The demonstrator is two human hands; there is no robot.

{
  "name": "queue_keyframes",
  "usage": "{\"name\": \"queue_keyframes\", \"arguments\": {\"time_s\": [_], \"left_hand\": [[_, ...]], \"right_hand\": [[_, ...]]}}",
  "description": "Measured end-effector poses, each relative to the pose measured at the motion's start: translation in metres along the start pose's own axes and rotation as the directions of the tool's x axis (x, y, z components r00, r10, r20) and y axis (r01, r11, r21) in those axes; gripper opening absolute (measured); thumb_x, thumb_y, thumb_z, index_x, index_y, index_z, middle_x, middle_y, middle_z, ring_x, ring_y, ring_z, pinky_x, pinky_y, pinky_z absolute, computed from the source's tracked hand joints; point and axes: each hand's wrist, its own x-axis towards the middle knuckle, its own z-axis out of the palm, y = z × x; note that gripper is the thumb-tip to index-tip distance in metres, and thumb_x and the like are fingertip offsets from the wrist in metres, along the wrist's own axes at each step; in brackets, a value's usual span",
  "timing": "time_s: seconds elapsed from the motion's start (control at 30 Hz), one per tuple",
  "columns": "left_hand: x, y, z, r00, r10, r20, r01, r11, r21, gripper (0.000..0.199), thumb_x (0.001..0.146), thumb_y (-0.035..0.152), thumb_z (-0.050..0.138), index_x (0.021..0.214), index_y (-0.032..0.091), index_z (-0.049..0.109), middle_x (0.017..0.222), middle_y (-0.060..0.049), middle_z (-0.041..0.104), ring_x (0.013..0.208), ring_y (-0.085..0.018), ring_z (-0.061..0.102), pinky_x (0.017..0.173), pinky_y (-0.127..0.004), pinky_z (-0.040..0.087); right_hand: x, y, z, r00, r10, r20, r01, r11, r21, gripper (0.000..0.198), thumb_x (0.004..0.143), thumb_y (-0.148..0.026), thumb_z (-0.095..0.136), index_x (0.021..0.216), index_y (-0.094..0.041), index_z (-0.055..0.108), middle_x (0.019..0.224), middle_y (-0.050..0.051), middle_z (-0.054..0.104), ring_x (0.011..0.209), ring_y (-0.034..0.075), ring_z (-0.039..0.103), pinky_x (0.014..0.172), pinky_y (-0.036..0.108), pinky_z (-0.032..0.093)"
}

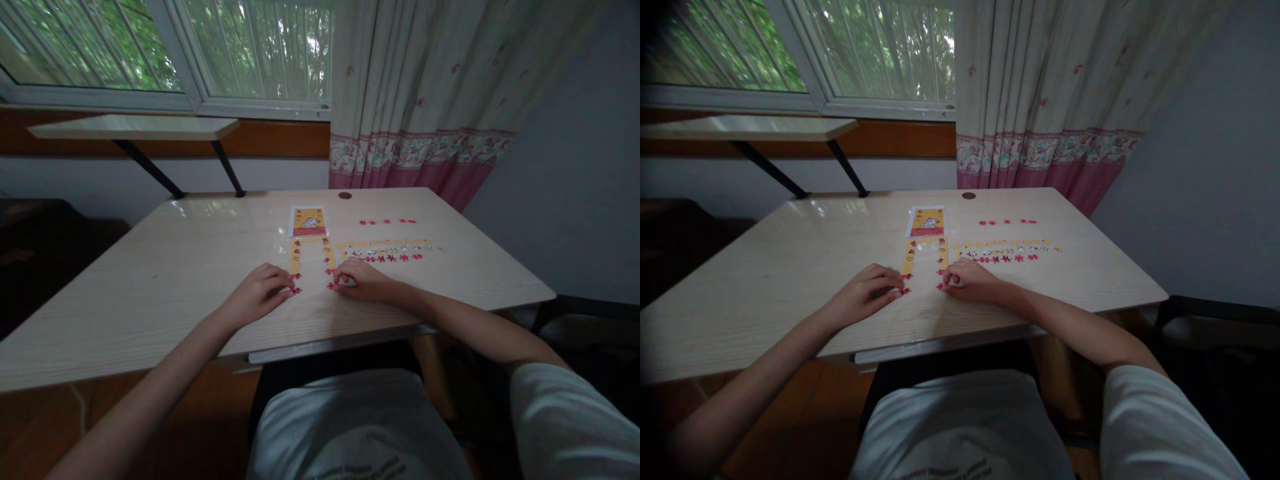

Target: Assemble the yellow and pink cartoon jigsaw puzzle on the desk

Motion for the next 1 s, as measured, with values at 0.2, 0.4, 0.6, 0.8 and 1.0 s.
{"name": "queue_keyframes", "arguments": {"time_s": [0.2, 0.4, 0.6, 0.8, 1.0], "left_hand": [[0.0, 0.001, -0.001, 1.0, 0.015, -0.006, -0.015, 1.0, 0.0, 0.018, 0.098, 0.033, 0.058, 0.099, 0.021, 0.071, 0.097, -0.006, 0.07, 0.093, -0.022, 0.062, 0.085, -0.036, 0.05], [0.0, 0.0, -0.001, 1.0, -0.024, 0.014, 0.025, 1.0, -0.014, 0.019, 0.098, 0.036, 0.058, 0.099, 0.022, 0.071, 0.098, -0.007, 0.071, 0.095, -0.022, 0.062, 0.086, -0.037, 0.05], [-0.001, 0.002, 0.0, 0.999, -0.041, 0.012, 0.041, 0.999, -0.003, 0.022, 0.098, 0.038, 0.056, 0.101, 0.021, 0.071, 0.099, -0.008, 0.071, 0.095, -0.023, 0.063, 0.086, -0.038, 0.05], [-0.002, -0.007, -0.009, 0.996, -0.084, -0.009, 0.085, 0.995, 0.047, 0.028, 0.099, 0.041, 0.053, 0.101, 0.021, 0.072, 0.098, -0.007, 0.073, 0.095, -0.023, 0.063, 0.086, -0.038, 0.05], [0.014, -0.02, -0.03, 0.988, -0.15, -0.037, 0.152, 0.984, 0.091, 0.031, 0.096, 0.043, 0.052, 0.095, 0.02, 0.073, 0.096, -0.008, 0.073, 0.091, -0.024, 0.064, 0.085, -0.04, 0.051]], "right_hand": [[0.0, -0.002, -0.001, 1.0, 0.01, 0.005, -0.01, 1.0, -0.008, 0.005, 0.082, -0.021, 0.069, 0.083, -0.018, 0.065, 0.079, 0.002, 0.063, 0.081, 0.017, 0.056, 0.081, 0.03, 0.042], [0.0, -0.002, -0.002, 0.999, 0.022, 0.025, -0.022, 1.0, -0.003, 0.005, 0.084, -0.022, 0.068, 0.084, -0.018, 0.065, 0.08, 0.002, 0.063, 0.081, 0.017, 0.056, 0.082, 0.031, 0.042], [-0.001, -0.006, -0.006, 0.998, 0.07, 0.004, -0.07, 0.996, 0.05, 0.013, 0.087, -0.027, 0.067, 0.095, -0.018, 0.065, 0.083, 0.003, 0.064, 0.082, 0.017, 0.057, 0.081, 0.031, 0.043], [0.015, 0.025, -0.044, 0.972, 0.16, -0.17, -0.164, 0.986, -0.012, 0.015, 0.091, -0.028, 0.06, 0.098, -0.017, 0.067, 0.086, 0.004, 0.067, 0.08, 0.017, 0.058, 0.077, 0.03, 0.043], [0.033, 0.091, -0.092, 0.894, 0.359, -0.269, -0.42, 0.879, -0.225, 0.032, 0.09, -0.014, 0.055, 0.12, -0.012, 0.066, 0.107, 0.014, 0.073, 0.092, 0.021, 0.065, 0.083, 0.03, 0.046]]}}
